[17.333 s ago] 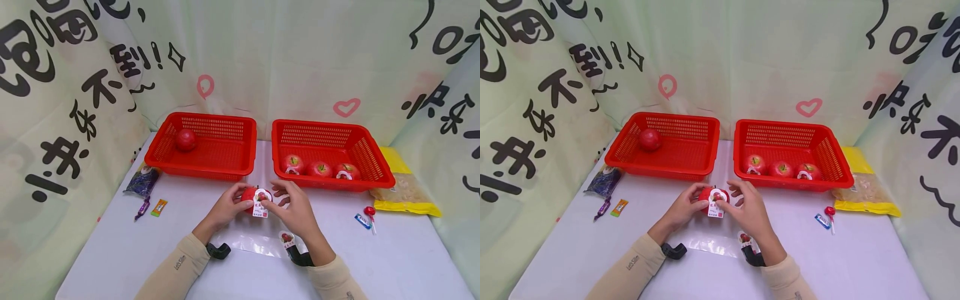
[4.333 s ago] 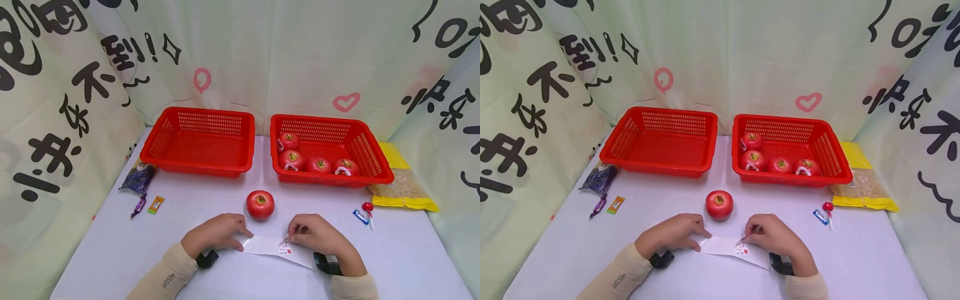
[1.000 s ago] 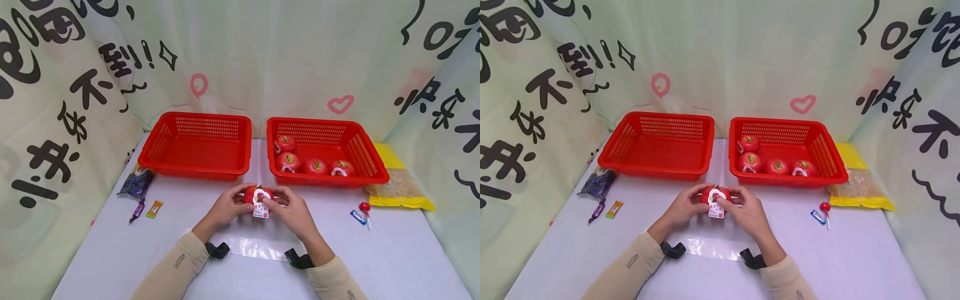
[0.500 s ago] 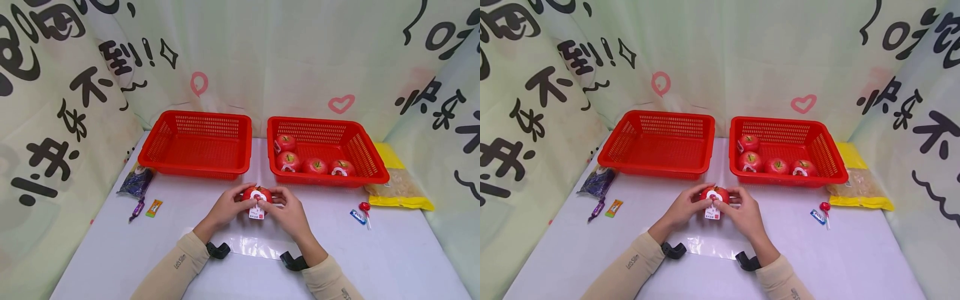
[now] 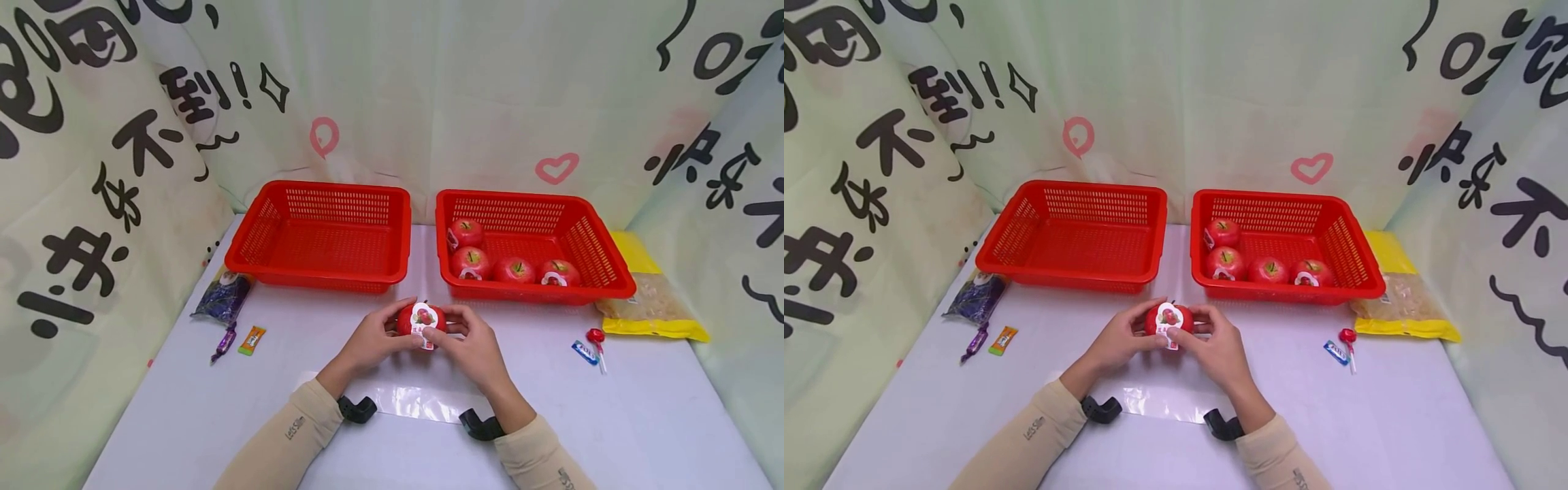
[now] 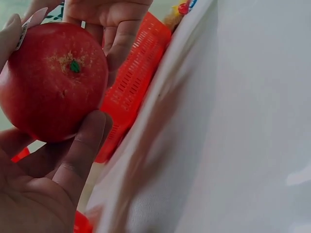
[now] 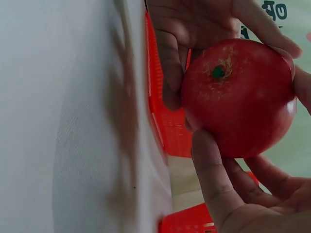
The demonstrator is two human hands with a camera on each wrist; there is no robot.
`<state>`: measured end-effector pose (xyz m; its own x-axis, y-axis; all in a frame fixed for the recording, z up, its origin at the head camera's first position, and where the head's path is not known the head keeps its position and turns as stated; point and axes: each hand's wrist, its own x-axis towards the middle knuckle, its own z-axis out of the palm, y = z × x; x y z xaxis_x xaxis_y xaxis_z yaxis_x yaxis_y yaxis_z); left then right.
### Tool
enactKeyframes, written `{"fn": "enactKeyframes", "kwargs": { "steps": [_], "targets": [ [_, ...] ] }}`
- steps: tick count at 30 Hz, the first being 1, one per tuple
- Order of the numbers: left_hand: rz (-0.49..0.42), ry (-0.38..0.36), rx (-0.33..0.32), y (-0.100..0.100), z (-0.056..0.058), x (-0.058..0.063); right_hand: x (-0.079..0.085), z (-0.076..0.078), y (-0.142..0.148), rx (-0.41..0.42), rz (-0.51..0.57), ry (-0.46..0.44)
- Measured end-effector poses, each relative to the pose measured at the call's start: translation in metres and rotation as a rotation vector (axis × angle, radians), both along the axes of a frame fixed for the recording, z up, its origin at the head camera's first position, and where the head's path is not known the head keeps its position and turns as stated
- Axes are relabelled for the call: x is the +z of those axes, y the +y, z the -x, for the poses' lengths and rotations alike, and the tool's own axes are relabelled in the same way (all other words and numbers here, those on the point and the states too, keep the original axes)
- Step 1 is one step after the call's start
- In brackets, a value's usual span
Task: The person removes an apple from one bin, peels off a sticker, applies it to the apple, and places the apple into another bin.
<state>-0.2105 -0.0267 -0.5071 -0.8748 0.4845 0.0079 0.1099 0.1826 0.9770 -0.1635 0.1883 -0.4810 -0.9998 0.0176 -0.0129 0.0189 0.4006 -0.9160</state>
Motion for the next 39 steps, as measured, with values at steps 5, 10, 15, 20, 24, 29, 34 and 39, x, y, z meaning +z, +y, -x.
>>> {"fn": "enactKeyframes", "kwargs": {
  "steps": [5, 10, 15, 20, 24, 29, 34, 39],
  "targets": [
    [0.0, 0.013, 0.018, -0.001, 0.0, -0.001, 0.001, 0.001, 0.003, 0.039, 0.003, -0.015],
    [0.006, 0.041, 0.03, -0.001, -0.001, 0.0, 0.001, 0.001, 0.005, 0.058, 0.007, -0.009],
    [0.009, 0.056, 0.04, 0.0, -0.001, 0.001, -0.002, 0.0, 0.006, 0.066, 0.007, 0.059],
    [0.056, 0.085, 0.053, 0.002, -0.005, 0.003, -0.003, 0.002, 0.012, 0.115, 0.054, -0.024],
    [0.108, 0.133, 0.031, 0.008, -0.008, 0.009, 0.0, 0.004, 0.024, 0.156, 0.101, -0.08],
    [0.099, 0.127, 0.043, 0.028, -0.003, 0.026, 0.01, 0.002, 0.046, 0.155, 0.084, -0.055],
    [0.022, 0.039, 0.223, 0.061, 0.02, 0.04, 0.02, -0.001, 0.074, 0.142, 0.061, -0.041],
    [-0.014, -0.015, 0.341, 0.091, 0.041, 0.035, 0.021, -0.004, 0.101, 0.189, 0.109, -0.006]
  ]
}}
